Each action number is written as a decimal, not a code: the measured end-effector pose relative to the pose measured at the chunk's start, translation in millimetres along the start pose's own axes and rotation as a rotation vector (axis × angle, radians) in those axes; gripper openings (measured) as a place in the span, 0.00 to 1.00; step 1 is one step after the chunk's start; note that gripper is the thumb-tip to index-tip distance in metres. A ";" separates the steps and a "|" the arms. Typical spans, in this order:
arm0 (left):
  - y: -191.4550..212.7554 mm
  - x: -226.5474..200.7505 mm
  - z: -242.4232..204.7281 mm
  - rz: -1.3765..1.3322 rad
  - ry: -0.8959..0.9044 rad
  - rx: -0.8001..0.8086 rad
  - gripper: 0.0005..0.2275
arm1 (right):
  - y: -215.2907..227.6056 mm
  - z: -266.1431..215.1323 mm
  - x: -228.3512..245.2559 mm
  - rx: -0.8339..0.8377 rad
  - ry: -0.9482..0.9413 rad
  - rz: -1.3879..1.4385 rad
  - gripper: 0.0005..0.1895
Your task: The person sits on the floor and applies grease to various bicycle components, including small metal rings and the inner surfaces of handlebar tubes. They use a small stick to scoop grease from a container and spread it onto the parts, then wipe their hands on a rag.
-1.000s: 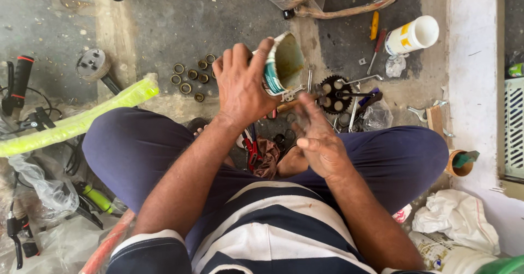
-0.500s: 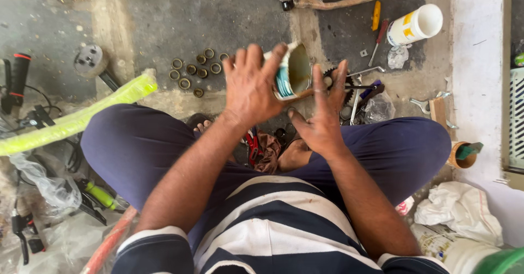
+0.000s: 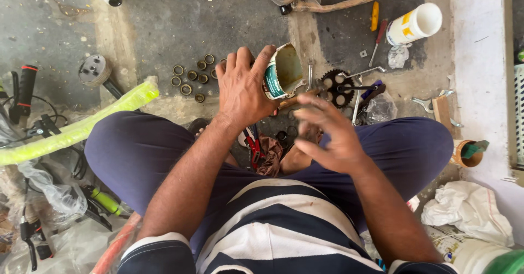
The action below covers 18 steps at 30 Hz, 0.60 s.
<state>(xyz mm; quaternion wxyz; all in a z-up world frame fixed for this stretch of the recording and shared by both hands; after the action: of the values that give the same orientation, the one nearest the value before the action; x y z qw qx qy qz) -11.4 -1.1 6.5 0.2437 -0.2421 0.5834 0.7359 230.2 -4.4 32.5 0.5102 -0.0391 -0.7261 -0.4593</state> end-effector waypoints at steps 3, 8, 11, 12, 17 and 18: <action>0.3 -8.4 -1.2 -0.071 -0.107 -0.043 0.45 | 9.6 7.2 12.4 -0.036 0.134 1.417 0.50; 0.4 -16.7 -6.5 -0.211 -0.235 -0.157 0.41 | -5.6 12.1 2.3 0.050 0.238 1.693 0.49; 3.5 -8.6 -13.6 -0.179 -0.196 -0.208 0.40 | -11.6 -1.6 -8.5 0.055 0.205 1.636 0.47; 3.9 -7.4 -14.3 -0.202 -0.184 -0.215 0.40 | -8.3 -6.6 -10.5 0.054 0.192 1.605 0.47; 0.3 -11.4 -10.2 -0.249 -0.206 -0.197 0.41 | 12.9 -7.6 -7.6 -0.313 0.030 0.792 0.54; -2.4 -12.8 -10.7 -0.206 -0.224 -0.194 0.42 | 15.5 -2.0 -6.4 -0.402 0.007 0.544 0.57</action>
<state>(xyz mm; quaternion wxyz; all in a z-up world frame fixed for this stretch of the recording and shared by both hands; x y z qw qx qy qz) 0.7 -12.1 10.8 0.3566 -0.2397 0.4509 0.7823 242.8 5.7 37.4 0.5984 -0.3297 -0.5823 -0.4405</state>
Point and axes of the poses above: each hand's wrist, its own z-axis towards the middle knuckle, its own y-axis out of the back of the hand, x = y × z, the point moved 1 cm from there along z, towards the middle knuckle, and after that the axes turned 5 degrees about -z, right-handed, at the moved point
